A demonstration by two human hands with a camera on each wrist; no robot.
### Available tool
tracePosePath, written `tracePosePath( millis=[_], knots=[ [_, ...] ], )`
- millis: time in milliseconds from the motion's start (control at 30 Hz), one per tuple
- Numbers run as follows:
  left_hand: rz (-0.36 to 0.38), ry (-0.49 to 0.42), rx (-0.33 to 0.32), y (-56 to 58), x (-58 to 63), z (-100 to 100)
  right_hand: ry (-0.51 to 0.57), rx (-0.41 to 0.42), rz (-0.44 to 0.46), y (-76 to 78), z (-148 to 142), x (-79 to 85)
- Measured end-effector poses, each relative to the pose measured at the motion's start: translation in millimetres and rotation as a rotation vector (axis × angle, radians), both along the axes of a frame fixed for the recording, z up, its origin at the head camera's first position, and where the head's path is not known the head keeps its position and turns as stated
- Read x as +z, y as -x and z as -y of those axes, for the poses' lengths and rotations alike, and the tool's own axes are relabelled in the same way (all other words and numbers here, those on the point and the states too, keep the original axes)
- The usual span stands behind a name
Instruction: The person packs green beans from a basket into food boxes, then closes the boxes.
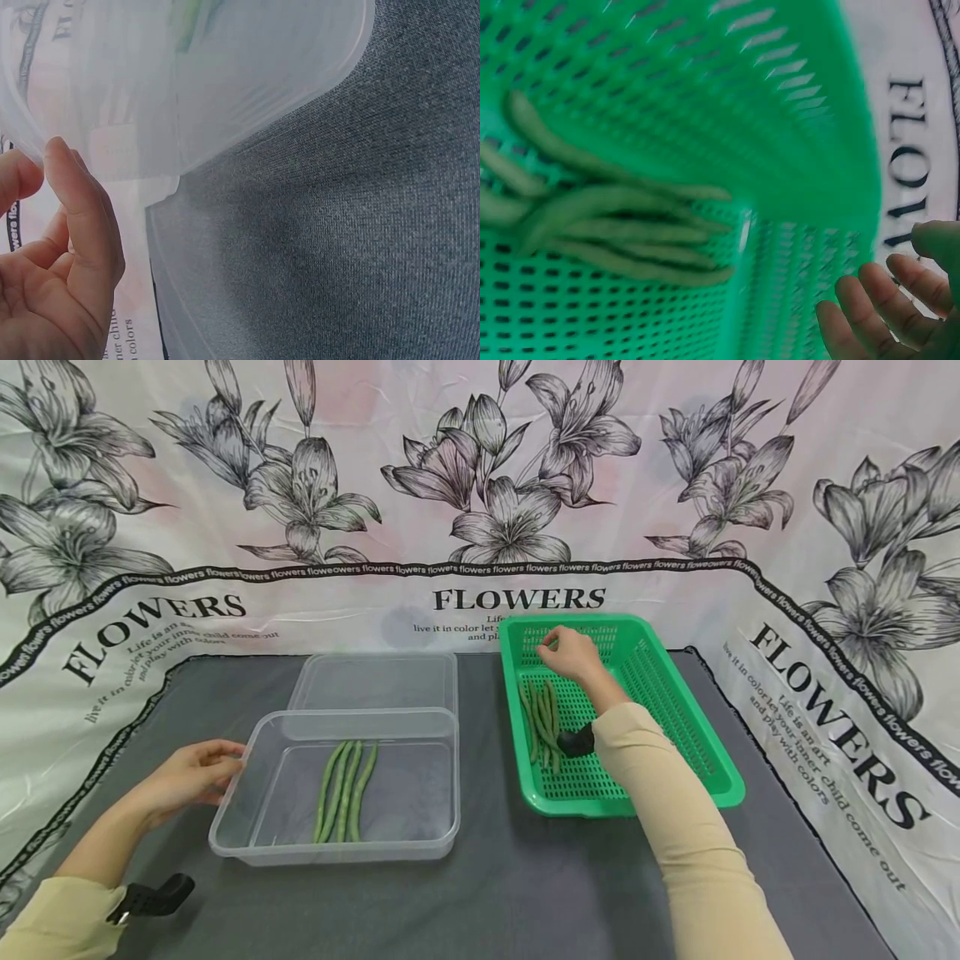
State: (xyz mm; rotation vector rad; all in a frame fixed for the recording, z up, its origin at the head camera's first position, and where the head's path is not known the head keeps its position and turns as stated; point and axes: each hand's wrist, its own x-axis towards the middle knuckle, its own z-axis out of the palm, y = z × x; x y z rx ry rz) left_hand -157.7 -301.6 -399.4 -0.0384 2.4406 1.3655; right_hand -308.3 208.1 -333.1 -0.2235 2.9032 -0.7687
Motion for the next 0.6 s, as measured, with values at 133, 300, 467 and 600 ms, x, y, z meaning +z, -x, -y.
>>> tracePosePath(
  millis=[133, 300, 467, 600],
  knots=[
    [0.002, 0.001, 0.004, -1.4, 0.3, -1, -0.004, -0.025, 0.041, -0.2, -12, -13.5],
    [0.001, -0.006, 0.009, -3.8, 0.1, -3, 0.019, -0.059, 0.113, -2.8, -21, -30.6],
    [0.000, -0.003, 0.009, -3.4, -0.2, -2, 0.052, -0.089, 0.211, -4.9, -26, -45.7],
    [-0.004, 0.002, 0.008, -1.6, -0.3, -1, 0.088, -0.106, 0.291, -7.3, -28, -51.9]
  ],
)
